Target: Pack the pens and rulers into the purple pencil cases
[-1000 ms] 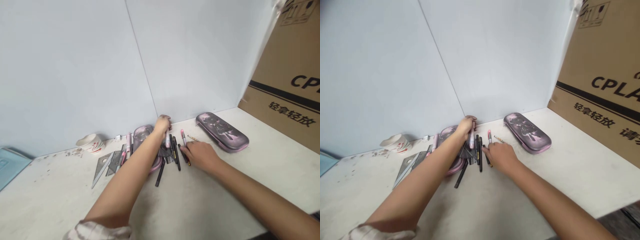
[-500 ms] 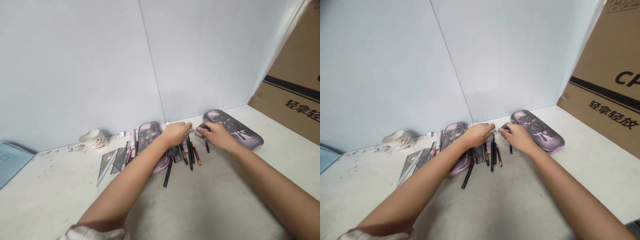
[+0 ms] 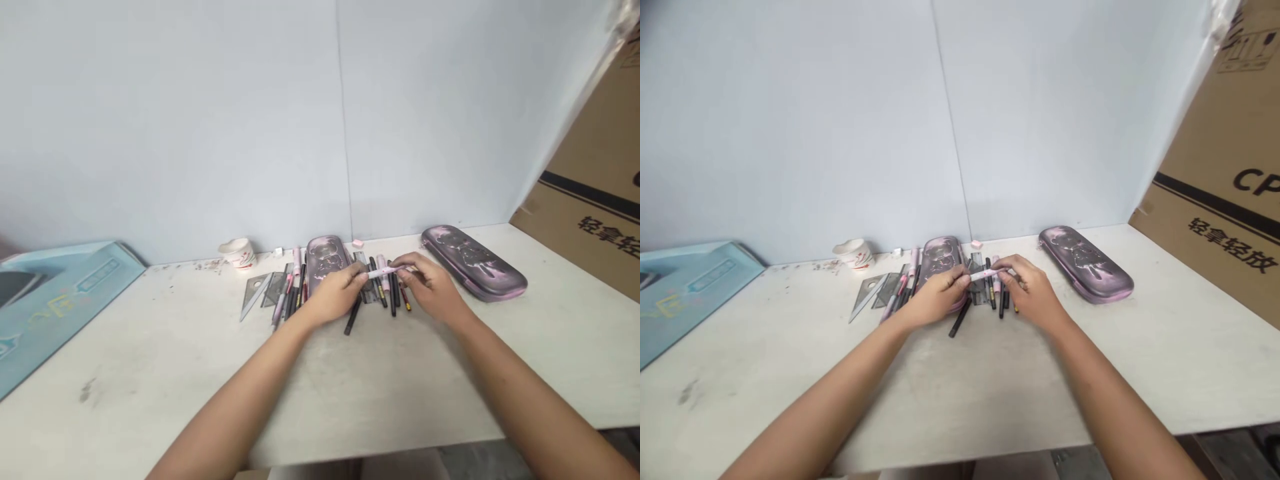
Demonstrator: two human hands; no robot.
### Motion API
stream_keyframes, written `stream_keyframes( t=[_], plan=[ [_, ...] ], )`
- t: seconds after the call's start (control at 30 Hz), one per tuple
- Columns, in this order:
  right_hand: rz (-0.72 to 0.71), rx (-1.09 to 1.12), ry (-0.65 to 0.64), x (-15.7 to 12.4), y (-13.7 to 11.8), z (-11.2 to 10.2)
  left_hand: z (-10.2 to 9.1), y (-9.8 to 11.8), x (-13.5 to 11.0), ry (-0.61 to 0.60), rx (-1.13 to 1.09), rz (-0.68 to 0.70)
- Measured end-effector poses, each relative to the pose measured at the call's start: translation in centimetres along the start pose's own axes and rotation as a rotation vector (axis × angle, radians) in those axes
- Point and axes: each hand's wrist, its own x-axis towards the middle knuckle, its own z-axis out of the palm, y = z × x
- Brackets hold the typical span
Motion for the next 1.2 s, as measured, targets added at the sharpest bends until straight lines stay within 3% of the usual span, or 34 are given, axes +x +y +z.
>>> stream_keyframes(
  t=[0.13, 0.33, 0.5, 0.7, 0.8, 0.93, 1.1, 1.2],
  plan=[
    [0.165, -0.058, -0.076, -1.1, 0.3, 0.9, 1.1, -0.1, -1.6, 0.099, 0.242, -0.046],
    [0.069, 0.04, -0.023, -1.4, 0.3, 1.2, 2.0, -0.1, -1.9, 0.154, 0.317, -0.049],
    [0.231, 0.008, -0.077, -1.5, 0.3, 0.9, 2.6, -0.5, -2.1, 0.229, 0.376, -0.056],
    [0.202, 0.209, -0.061, -1.5, 0.8, 0.4, 3.1, -0.5, -2.1, 0.249, 0.417, -0.084],
    [0.29, 0.158, -0.062, -1.3, 1.3, 0.3, 3.1, -0.6, -1.6, 0.252, 0.437, -0.077],
    [0.255, 0.229, -0.012, -0.5, 2.1, 0.4, 2.9, -0.5, 0.0, 0.235, 0.403, -0.1],
    [0.352, 0.181, 0.019, -0.2, 2.4, 0.2, 2.7, 0.0, 1.8, 0.174, 0.357, -0.07],
    [0.288, 0.185, 0.066, -0.3, 2.5, 0.0, 3.0, 0.1, 2.2, 0.183, 0.32, -0.052]
  ],
)
